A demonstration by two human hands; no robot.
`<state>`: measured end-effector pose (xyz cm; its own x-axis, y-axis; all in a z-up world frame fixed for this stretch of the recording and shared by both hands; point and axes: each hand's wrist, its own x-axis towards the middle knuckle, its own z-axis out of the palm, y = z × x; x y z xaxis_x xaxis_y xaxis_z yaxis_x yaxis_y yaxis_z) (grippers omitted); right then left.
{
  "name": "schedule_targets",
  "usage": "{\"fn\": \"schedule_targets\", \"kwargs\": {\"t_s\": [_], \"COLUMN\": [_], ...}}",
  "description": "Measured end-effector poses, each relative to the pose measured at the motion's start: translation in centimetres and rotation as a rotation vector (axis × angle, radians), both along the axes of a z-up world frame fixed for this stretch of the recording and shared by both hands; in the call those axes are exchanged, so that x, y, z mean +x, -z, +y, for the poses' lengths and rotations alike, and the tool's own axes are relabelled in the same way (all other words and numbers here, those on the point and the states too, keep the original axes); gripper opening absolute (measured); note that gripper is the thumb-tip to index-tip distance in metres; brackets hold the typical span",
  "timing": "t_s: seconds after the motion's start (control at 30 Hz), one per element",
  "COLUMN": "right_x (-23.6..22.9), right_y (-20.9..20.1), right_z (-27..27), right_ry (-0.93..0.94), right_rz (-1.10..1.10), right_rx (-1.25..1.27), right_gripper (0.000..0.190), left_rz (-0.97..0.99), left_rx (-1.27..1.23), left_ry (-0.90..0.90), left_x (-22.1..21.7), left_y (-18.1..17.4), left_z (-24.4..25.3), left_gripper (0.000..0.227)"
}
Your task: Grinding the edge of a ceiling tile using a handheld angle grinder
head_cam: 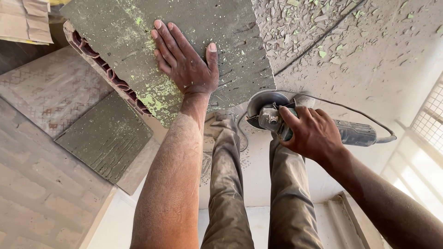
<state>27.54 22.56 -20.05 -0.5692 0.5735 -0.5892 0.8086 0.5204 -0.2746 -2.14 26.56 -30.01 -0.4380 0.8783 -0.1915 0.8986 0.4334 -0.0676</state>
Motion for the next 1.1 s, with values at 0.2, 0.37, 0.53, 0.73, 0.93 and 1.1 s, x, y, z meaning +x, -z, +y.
{"fn": "schedule_targets", "kwargs": {"t_s": [0.2, 0.37, 0.53, 0.73, 0.93, 1.1], "right_x": [-0.4, -0.2, -0.2, -0.2, 0.0, -0.3], "right_y": [-0.1, 0.2, 0.4, 0.5, 0.7, 0.2], "right_z": [0.5, 0.3, 0.6, 0.5, 0.5, 1.2], "right_ry": [0.028, 0.034, 0.014, 0.021, 0.015, 0.016], "right_rz": [-0.025, 0.03, 0.013, 0.029, 0.042, 0.038], "right_rx": [-0.049, 0.032, -0.007, 0.049, 0.077, 0.081], "right_gripper": [0.081, 0.079, 0.079, 0.077, 0.08, 0.077], "left_rz": [-0.013, -0.021, -0.028, -0.049, -0.035, -0.005], "left_rx": [0.038, 0.035, 0.03, 0.048, 0.018, 0.025], "left_ry": [-0.006, -0.021, -0.021, -0.026, -0.033, -0.026], "left_x": [0.0, 0.1, 0.0, 0.0, 0.1, 0.1], "left_y": [0.5, 0.4, 0.5, 0.6, 0.4, 0.5], "left_z": [-0.3, -0.2, -0.3, -0.4, -0.3, -0.3], "left_gripper": [0.093, 0.093, 0.093, 0.093, 0.095, 0.094]}}
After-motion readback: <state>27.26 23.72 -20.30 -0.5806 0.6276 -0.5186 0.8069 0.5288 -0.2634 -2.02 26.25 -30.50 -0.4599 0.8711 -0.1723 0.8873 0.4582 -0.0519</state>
